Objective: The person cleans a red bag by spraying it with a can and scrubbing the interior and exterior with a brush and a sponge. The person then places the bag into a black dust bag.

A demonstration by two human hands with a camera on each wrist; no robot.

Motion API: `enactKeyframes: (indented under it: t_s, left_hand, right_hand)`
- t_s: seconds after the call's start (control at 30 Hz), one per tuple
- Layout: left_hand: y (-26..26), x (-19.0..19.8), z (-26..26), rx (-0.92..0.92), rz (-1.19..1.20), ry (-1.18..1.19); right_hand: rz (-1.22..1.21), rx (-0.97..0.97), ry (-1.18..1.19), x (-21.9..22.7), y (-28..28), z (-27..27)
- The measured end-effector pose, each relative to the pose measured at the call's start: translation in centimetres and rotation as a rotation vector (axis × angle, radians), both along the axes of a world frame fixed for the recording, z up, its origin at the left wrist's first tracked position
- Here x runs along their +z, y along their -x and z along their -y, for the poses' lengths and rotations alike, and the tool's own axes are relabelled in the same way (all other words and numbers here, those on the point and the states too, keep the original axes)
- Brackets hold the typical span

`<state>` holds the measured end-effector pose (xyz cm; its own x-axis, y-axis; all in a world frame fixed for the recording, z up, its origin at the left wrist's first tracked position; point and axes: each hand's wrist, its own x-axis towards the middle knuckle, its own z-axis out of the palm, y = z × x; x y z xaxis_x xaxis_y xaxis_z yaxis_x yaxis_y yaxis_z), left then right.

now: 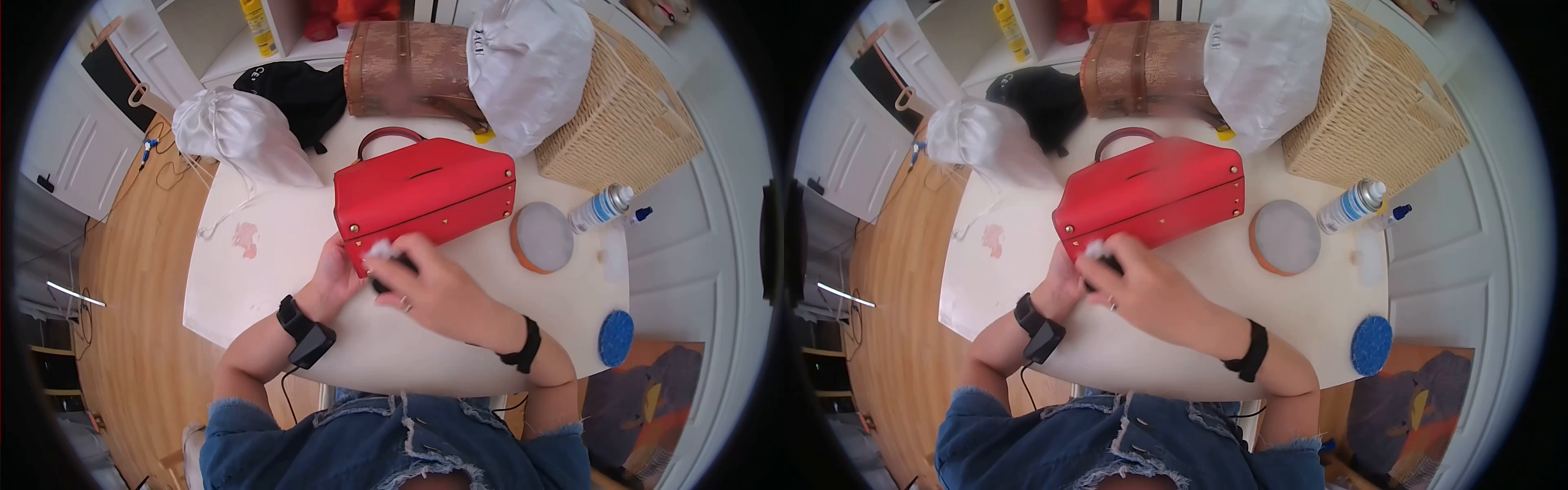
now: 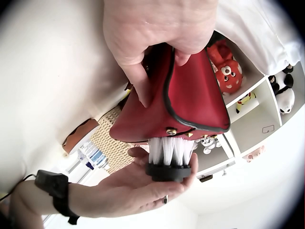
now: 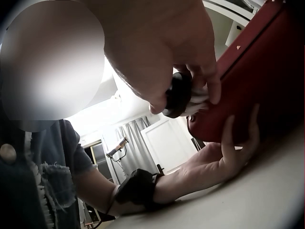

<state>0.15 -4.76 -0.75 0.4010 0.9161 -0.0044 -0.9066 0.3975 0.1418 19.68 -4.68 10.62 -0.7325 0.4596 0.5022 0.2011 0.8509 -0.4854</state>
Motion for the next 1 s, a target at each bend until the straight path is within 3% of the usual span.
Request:
enactKeyframes:
  t_s: [0.07,0.13,0.23,0.33,0.4,0.5,0.6,0.67,0.7,0.73,0.8,0.83,0.87,0.93,1.0]
  left_hand:
    - [-0.2,1.0,0.1,0.055,-0.098,0.143]
    - [-0.2,1.1,0.2,0.069,-0.090,0.143]
    - [0.0,0.7,0.0,0.090,-0.193,0.218]
    - [-0.1,0.1,-0.1,0.066,-0.139,0.159]
    - [-0.2,0.5,0.0,0.083,-0.178,0.097]
    - [0.0,-0.3,0.1,0.058,-0.122,0.005]
    - [0.1,-1.8,0.1,0.023,-0.028,-0.132]
    - [0.1,-1.4,0.1,0.005,0.036,-0.223]
    - [0.2,-1.2,0.1,0.022,-0.056,-0.055]
    - [0.1,0.2,0.1,0.038,-0.146,0.116]
    - [-0.1,0.8,0.1,0.023,-0.038,0.112]
    - [-0.2,1.0,0.1,0.054,-0.130,0.167]
    - [-0.3,1.3,0.1,0.084,-0.223,0.220]
    - [-0.7,2.2,0.2,0.112,-0.284,0.241]
    - [-1.1,2.2,0.2,0.133,-0.348,0.263]
  right_hand:
    - [-0.070,-0.183,0.044,1.0,-0.9,-1.4]
    - [-0.142,-0.432,0.052,1.9,-2.0,-2.9]
    - [-0.197,-0.512,0.124,1.7,-2.6,-4.0]
    - [-0.076,-0.479,0.107,1.6,0.2,-1.8]
    - [-0.033,-0.365,-0.028,1.1,2.2,-0.6]
    - [-0.089,-0.105,0.055,1.2,4.4,0.3]
    - [-0.021,-0.058,-0.018,1.5,5.1,0.2]
    - [-0.037,-0.114,0.054,1.8,4.2,-0.4]
    - [0.002,-0.135,0.035,1.6,3.5,-1.3]
    - [-0.012,-0.242,0.042,3.0,2.5,-1.8]
    - [-0.033,-0.436,0.106,4.1,-0.1,-3.7]
    - [-0.038,-0.551,0.004,3.5,-1.5,-5.1]
    - [-0.037,-0.552,0.005,3.9,-2.4,-5.4]
    - [0.104,-0.784,0.096,4.7,-3.6,-5.6]
    - [0.095,-0.732,0.065,4.0,-2.9,-5.2]
